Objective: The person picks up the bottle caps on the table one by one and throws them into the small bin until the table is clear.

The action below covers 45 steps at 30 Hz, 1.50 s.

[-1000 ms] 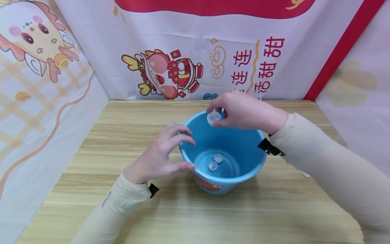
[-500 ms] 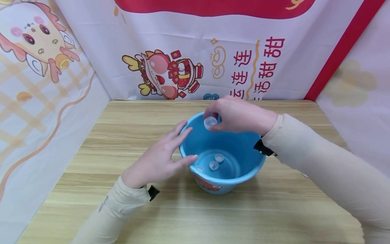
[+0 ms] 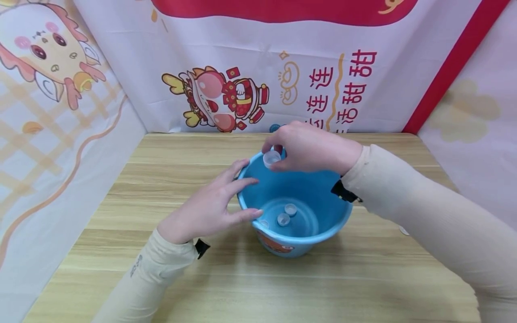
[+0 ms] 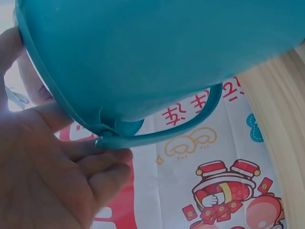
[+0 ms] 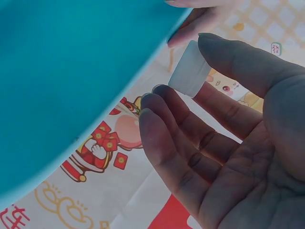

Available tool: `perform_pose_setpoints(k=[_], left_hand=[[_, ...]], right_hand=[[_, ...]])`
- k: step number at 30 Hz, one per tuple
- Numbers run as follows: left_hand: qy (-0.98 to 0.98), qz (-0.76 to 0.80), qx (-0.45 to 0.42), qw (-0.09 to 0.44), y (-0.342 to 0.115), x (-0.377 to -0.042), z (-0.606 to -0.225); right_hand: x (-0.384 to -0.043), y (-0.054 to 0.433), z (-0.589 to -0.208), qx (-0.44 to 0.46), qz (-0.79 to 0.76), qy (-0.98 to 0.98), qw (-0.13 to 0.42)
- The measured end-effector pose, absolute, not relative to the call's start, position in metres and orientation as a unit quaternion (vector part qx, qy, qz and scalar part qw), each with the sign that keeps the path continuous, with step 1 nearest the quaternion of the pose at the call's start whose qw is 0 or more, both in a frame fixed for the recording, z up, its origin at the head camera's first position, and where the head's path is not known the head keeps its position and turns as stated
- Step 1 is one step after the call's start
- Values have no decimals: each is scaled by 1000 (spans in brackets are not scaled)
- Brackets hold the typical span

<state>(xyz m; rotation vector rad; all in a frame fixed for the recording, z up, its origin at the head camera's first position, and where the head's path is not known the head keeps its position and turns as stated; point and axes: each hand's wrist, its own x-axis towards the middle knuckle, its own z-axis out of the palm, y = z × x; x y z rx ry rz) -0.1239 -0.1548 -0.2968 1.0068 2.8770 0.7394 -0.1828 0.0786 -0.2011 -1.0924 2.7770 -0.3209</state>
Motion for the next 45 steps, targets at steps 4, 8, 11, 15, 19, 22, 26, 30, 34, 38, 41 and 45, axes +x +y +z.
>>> perform_pose_setpoints(k=[4, 8, 11, 15, 19, 22, 26, 30, 34, 38, 41, 45], left_hand=[[891, 242, 382, -47, -158, -124, -298], [869, 251, 419, -75, -159, -126, -299], [865, 253, 426, -82, -160, -127, -300], [862, 253, 431, -87, -160, -128, -301], [862, 248, 433, -92, -160, -130, -302], [863, 244, 432, -93, -159, -130, -302], [864, 242, 432, -94, -159, -131, -303], [862, 242, 434, -97, -159, -131, -303], [862, 244, 435, -97, -159, -130, -303], [863, 243, 433, -96, -160, -130, -302], [862, 245, 433, -97, -160, -130, -302], [859, 248, 437, -99, -161, -129, -302]], right_hand=[[-184, 78, -202, -362, -108, 923, 72], [-184, 78, -202, -357, -109, 925, 74], [-184, 77, -202, -359, -108, 924, 76], [-184, 76, -201, -362, -109, 922, 81], [-185, 74, -202, -360, -105, 923, 87], [-186, 72, -202, -357, -101, 924, 90], [-186, 70, -202, -351, -95, 927, 95], [-187, 69, -202, -341, -83, 930, 108], [-187, 72, -200, -338, -82, 932, 106], [-189, 78, -193, -339, -89, 932, 93], [-192, 88, -186, -330, -91, 936, 79], [-199, 115, -180, -295, -99, 948, 61]])
